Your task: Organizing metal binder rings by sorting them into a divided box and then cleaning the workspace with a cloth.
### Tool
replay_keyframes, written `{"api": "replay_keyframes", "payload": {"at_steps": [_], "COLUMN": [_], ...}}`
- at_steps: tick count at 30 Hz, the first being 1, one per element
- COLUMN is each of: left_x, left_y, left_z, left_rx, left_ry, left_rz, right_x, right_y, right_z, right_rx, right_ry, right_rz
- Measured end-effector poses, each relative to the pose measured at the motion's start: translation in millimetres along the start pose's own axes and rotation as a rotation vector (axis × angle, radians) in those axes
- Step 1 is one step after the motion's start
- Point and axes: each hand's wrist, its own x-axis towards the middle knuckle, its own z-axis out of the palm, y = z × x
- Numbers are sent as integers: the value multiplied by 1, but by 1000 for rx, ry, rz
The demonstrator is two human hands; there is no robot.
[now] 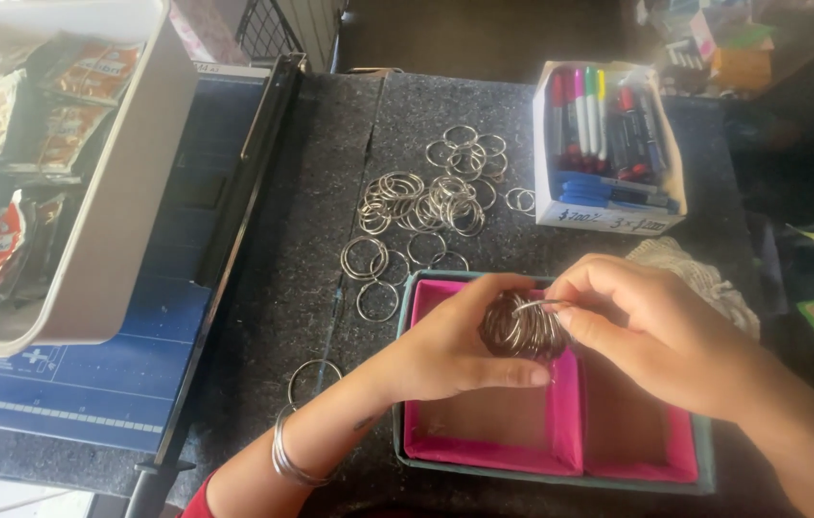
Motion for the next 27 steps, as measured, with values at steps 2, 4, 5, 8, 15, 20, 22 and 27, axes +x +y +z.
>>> {"api": "replay_keyframes", "payload": {"at_steps": [2, 4, 5, 8, 15, 20, 22, 27], "left_x": [-2, -2, -1, 4, 21, 10, 5, -6], "left_y": [4, 3, 0, -9, -33, -34, -23, -9], "left_z": [-1, 1, 4, -4, -34, -26, -18, 4], "left_rx": [9, 16, 12, -97, -424, -73, 30, 372], "left_ry": [17, 42, 35, -90, -520, -472, -498, -540], "left_rz": [13, 22, 78, 167, 112, -4, -52, -329], "right_x": [0, 1, 2, 2, -5, -9, -13, -24], "right_y": [-2, -2, -1, 6, 21, 38, 48, 76], "right_z": [0, 2, 3, 5, 16, 32, 41, 66], "right_rx": [21, 40, 64, 113, 453, 385, 381, 166], "right_ry": [25, 42, 63, 63, -27, -68, -89, -119], "right_rz": [10, 15, -18, -110, -139, -49, 15, -73]}}
